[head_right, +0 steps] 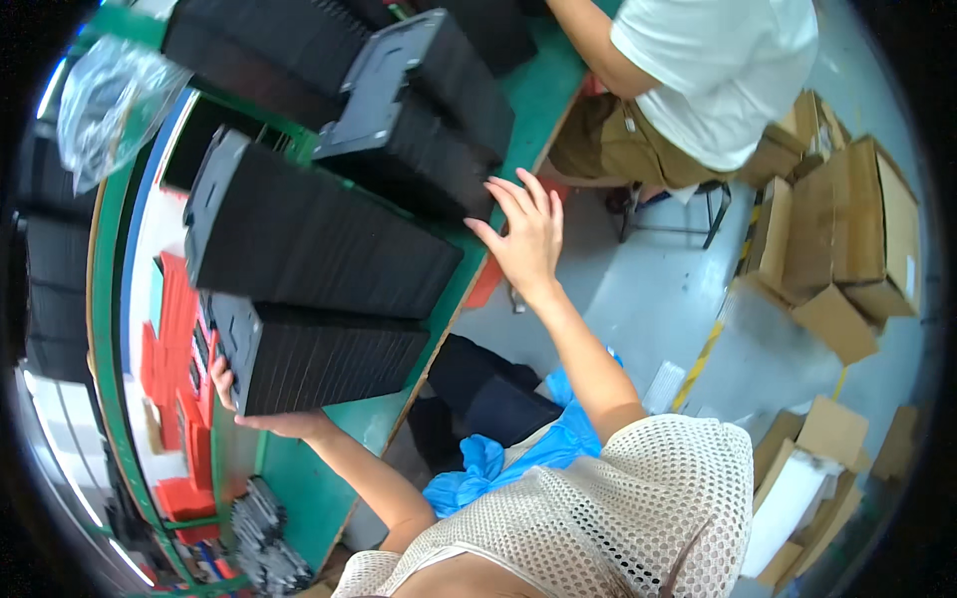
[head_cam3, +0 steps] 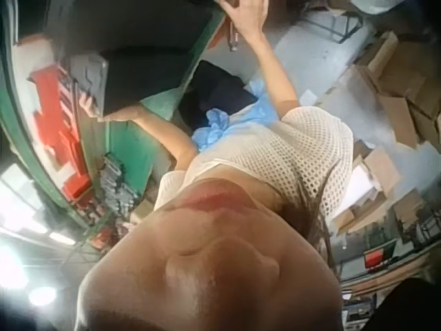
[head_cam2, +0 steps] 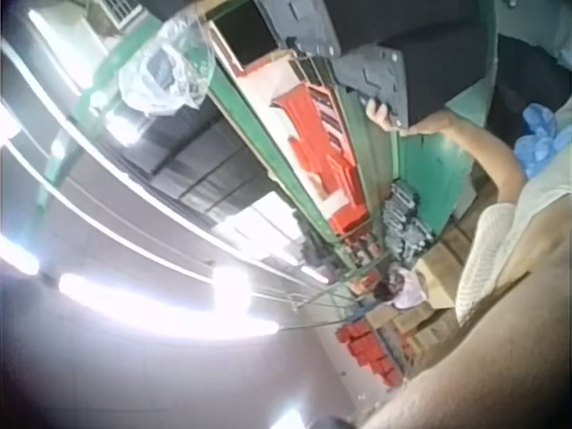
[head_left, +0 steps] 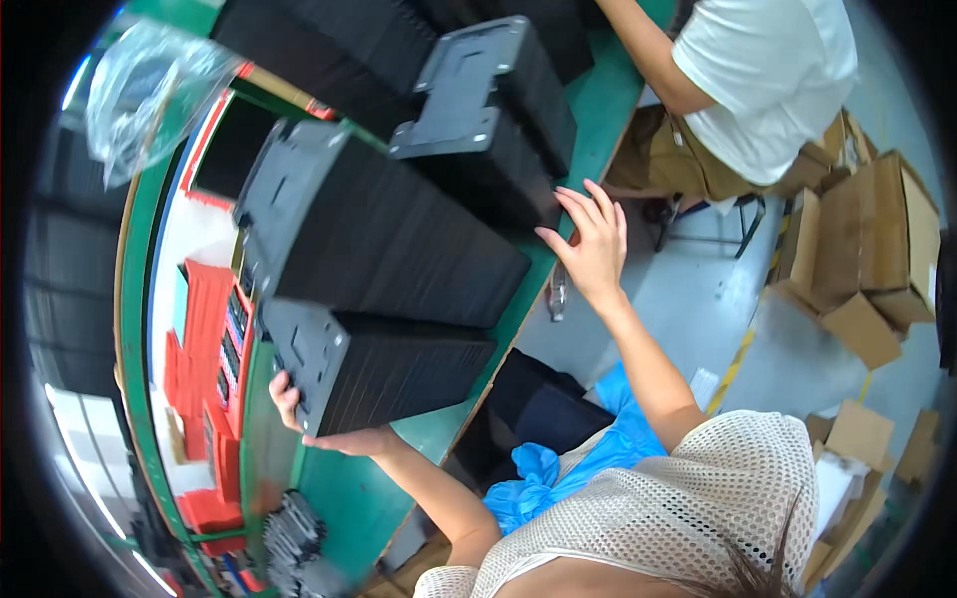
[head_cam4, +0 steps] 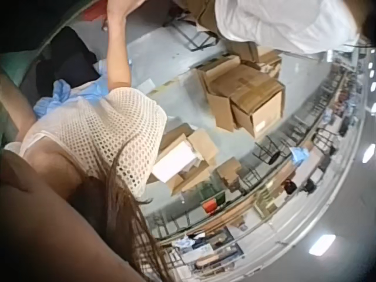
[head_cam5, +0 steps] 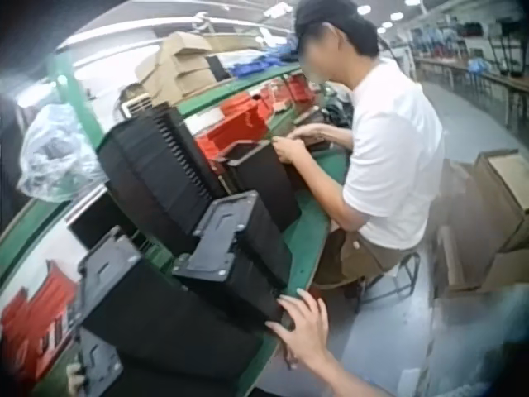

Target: Assembling electronic housing components on an assembly line and then packaging them into a shipping box.

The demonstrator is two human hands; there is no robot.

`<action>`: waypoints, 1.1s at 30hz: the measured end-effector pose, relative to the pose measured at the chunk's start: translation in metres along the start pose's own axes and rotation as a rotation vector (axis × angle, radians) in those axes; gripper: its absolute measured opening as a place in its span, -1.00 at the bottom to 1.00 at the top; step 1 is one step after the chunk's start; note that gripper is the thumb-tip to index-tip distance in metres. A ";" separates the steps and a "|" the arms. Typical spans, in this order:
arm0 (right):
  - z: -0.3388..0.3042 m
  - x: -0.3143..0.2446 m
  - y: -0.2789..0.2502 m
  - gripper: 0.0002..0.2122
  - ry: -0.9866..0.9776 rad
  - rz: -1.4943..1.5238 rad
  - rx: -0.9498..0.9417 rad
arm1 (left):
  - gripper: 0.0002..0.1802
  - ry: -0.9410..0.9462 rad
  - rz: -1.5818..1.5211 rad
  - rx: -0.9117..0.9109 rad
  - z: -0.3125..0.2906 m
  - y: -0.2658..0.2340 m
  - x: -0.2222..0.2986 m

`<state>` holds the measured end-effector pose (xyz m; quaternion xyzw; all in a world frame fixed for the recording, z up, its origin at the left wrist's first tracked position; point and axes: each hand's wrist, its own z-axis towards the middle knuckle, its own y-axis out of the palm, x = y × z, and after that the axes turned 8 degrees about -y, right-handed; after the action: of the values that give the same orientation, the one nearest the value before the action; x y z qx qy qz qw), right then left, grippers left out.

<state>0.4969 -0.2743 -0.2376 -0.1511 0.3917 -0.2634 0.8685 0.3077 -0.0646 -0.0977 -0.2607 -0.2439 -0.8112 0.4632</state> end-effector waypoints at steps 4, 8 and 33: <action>-0.001 0.009 -0.003 -0.57 -0.121 -0.022 -0.037 | -0.37 0.030 0.084 -0.048 0.000 -0.007 -0.006; -0.006 0.000 0.001 -0.63 -0.168 -0.025 -0.089 | -0.32 0.043 0.149 -0.179 0.005 -0.020 -0.007; 0.185 -0.128 -0.055 -0.69 -0.487 0.649 0.221 | -0.60 0.093 0.131 -0.366 0.018 -0.034 0.002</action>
<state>0.5473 -0.2349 -0.0149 0.0164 0.1718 0.0267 0.9846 0.2806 -0.0386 -0.0884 -0.3180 -0.0533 -0.8212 0.4708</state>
